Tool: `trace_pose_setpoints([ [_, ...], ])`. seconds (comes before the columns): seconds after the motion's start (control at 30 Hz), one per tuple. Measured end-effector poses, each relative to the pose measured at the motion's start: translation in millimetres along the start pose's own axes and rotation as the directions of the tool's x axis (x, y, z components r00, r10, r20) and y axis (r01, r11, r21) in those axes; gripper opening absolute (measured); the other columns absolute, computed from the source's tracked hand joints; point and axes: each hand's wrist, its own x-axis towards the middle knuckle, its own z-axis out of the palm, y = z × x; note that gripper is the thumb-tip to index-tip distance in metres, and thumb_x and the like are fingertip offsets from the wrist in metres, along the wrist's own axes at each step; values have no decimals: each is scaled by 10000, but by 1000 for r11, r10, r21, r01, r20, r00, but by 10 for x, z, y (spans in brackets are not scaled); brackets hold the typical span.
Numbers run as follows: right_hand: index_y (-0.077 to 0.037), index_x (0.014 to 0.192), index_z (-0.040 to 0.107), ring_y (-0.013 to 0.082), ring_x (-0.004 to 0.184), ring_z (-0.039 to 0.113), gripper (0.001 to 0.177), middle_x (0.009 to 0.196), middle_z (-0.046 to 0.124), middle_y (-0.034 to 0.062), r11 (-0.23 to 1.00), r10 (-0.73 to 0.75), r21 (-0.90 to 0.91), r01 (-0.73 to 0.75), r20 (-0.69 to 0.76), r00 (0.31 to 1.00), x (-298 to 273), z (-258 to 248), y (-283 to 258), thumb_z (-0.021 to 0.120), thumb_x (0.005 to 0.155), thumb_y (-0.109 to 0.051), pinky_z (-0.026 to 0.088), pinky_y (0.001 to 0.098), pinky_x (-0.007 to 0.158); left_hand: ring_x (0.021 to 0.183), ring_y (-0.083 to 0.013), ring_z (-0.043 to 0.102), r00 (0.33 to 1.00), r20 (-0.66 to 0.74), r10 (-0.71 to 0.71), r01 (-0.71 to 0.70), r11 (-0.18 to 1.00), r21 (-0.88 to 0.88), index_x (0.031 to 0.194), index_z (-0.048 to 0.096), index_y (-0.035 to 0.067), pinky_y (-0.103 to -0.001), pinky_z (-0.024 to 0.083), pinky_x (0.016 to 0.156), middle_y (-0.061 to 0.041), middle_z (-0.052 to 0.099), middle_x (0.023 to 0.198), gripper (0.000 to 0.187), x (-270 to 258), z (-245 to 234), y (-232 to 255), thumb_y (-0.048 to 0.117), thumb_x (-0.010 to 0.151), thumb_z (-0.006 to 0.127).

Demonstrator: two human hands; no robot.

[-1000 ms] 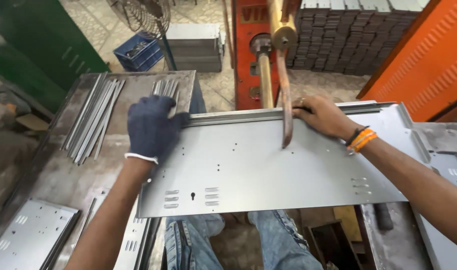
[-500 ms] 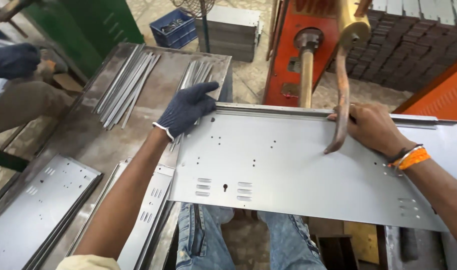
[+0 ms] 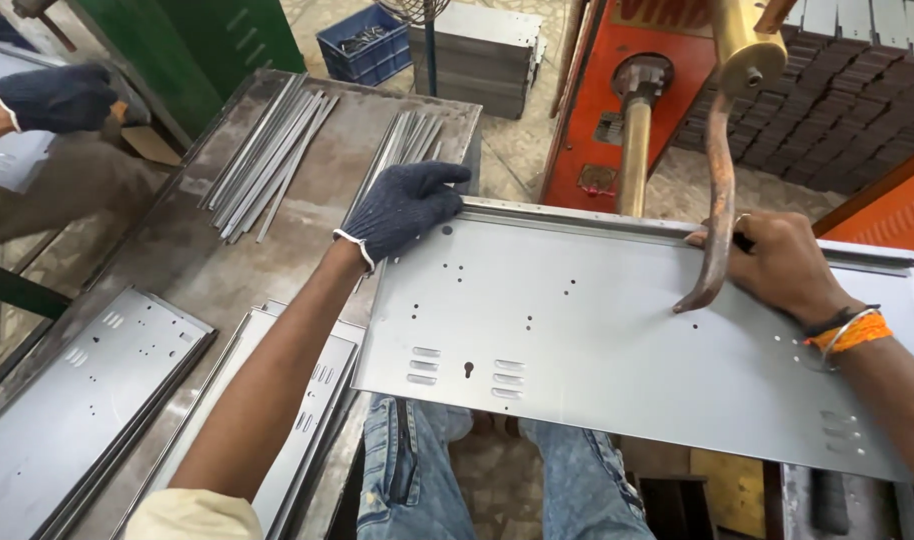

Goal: The recorder is using a spot welding machine to attach metal strips to a metal panel.

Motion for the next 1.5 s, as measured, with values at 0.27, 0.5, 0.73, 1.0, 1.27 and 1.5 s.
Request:
trace_pose_setpoints([
  [0.27, -46, 1016, 810, 278, 701, 707, 284, 897, 747, 180, 957, -237, 127, 261, -180, 955, -4, -44, -34, 840, 797, -225, 540, 399, 670, 922, -111, 712, 998, 58, 19, -25, 994, 106, 1296, 708, 43, -282, 599, 851, -91, 800, 1080, 359, -2, -22, 81, 139, 950, 692],
  [0.5, -7, 972, 788, 310, 701, 699, 345, 849, 722, 192, 970, -238, 7, 244, -199, 951, -23, 14, -30, 864, 800, -296, 544, 424, 684, 924, -107, 699, 998, 67, -2, -4, 996, 84, 1304, 695, 44, -277, 593, 841, -85, 786, 1098, 379, -6, -20, 66, 156, 942, 692],
  [0.73, 28, 852, 755, 321, 616, 670, 433, 758, 703, 190, 982, -175, -100, 162, -144, 974, -6, 3, -65, 850, 826, -394, 529, 444, 631, 930, -130, 668, 996, 89, -21, 26, 998, -54, 1382, 645, 43, -291, 575, 870, -93, 753, 1132, 448, 5, -99, 3, 237, 978, 639],
  [1.0, 23, 777, 731, 315, 605, 658, 426, 719, 682, 201, 973, -230, -79, 219, -191, 954, 12, 87, 95, 850, 791, -386, 541, 442, 641, 888, -240, 760, 993, 90, 70, -110, 810, 576, 1348, 656, 146, -375, 575, 839, -103, 795, 1000, 516, -8, 9, 253, 378, 891, 715],
  [1.27, -114, 1064, 813, 310, 503, 652, 241, 732, 721, 167, 999, -36, -35, 37, 6, 999, 23, -38, -16, 733, 890, -260, 534, 451, 556, 844, -389, 706, 983, 122, 139, -181, 577, 797, 1086, 732, 186, -540, 522, 724, -139, 753, 940, 186, 58, 167, 61, 240, 926, 655],
  [1.5, -34, 1183, 682, 397, 1008, 667, 351, 1066, 715, 207, 973, -226, 32, 227, -28, 974, -307, -588, 384, 606, 1002, -325, 519, 488, 867, 876, -390, 717, 977, 154, 144, -211, 654, 726, 1073, 692, 150, -529, 536, 746, -142, 754, 945, 216, 176, 209, -168, 189, 869, 631],
])
